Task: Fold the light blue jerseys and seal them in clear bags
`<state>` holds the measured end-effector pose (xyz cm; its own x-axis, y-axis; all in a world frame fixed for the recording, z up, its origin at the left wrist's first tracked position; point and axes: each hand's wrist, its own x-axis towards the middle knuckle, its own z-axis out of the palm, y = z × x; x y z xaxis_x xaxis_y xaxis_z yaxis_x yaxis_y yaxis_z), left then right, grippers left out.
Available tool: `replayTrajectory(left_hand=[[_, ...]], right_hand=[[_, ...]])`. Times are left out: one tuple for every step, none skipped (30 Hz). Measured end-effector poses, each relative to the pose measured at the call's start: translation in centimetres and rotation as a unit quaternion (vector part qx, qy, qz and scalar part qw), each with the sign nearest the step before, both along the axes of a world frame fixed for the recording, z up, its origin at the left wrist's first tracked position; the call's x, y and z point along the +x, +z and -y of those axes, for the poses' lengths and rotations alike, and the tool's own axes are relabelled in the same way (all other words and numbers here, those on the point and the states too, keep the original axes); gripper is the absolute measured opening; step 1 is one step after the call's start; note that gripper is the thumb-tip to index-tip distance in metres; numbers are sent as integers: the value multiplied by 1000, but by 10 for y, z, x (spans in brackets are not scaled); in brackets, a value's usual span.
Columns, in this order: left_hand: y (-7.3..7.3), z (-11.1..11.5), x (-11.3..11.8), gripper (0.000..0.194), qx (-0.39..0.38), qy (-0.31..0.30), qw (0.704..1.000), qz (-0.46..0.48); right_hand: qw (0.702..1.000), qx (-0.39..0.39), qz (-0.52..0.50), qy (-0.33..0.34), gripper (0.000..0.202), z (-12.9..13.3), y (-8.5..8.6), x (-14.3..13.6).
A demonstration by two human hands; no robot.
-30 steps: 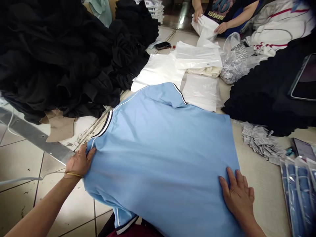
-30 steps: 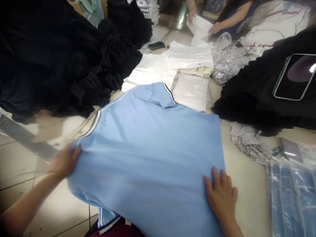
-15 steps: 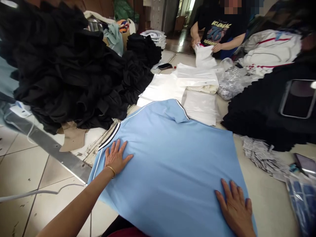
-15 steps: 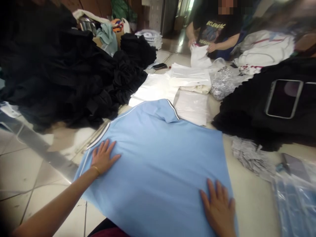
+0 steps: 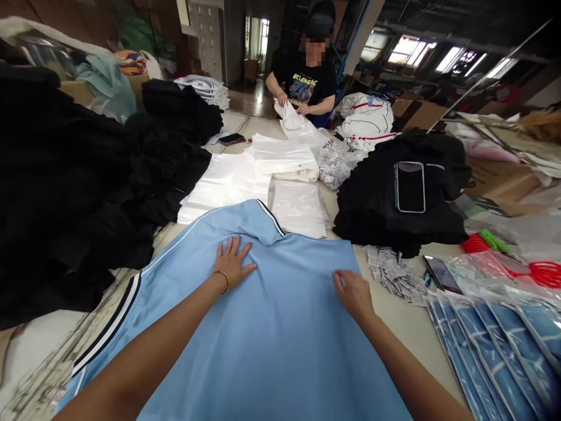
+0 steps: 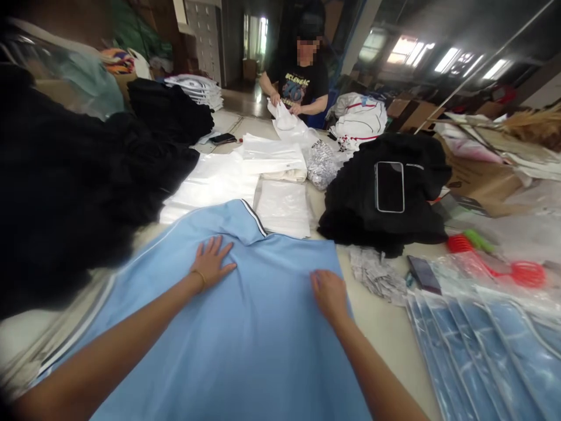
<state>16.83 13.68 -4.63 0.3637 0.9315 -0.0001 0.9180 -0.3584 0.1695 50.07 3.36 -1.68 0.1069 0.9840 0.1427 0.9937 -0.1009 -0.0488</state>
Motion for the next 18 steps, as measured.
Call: replayTrajectory(left_hand=[[-4,-2,-1,71,7,-1,1000,0],[-7,-2,-2,71,13,-1,1000,0],[-8,-1,-2,71,16,-1,1000,0],[-9,0,-2,70,17,-3,1000,0],[-9,1,-2,70,16,-5,1000,1],[-8,1,-2,70,14,-7,1000,1],[-8,2,-2,70,13,-8,1000,2],[-8,1,-2,70,11,-8,1000,3],[-8,1,-2,70,10,-7,1000,4],[-7,1,-2,70,9,-5,1000,4],[-7,0,-2,70,8,-3,1000,5],[-7,0,-2,70,6,-2,1000,4],[-6,0,-2,70,5,-2,1000,4],[-6,0,-2,70,3,-2,1000,3],[-5,0,-1,69,1,-2,1000,2],[-5,0,-1,69,-1,-2,1000,0],[-4,1,-1,69,-2,-2,1000,-2],[-4,1,-1,69,-2,-1,1000,-5]], right_hand=[[1000,21,9,10,37,-20,4,-1],[999,35,23,30,35,-42,8,-3],[997,37,39,54,34,-64,11,-8],[995,31,54,75,32,-85,12,-13],[993,22,65,92,31,-105,11,-18],[992,13,74,106,30,-122,10,-23],[990,4,79,119,30,-136,8,-27],[988,-4,82,133,29,-147,5,-29],[985,-13,87,148,29,-155,3,-30],[982,-24,91,163,28,-160,1,-30],[979,-34,95,176,27,-163,-1,-28],[977,-43,97,186,27,-165,-2,-27],[975,-50,99,191,27,-167,-3,-25],[975,-55,99,191,28,-168,-3,-24],[976,-57,98,187,29,-169,-3,-24],[977,-57,96,180,29,-170,-2,-25],[979,-57,92,173,30,-171,-1,-26],[981,-57,88,166,31,-172,0,-27]])
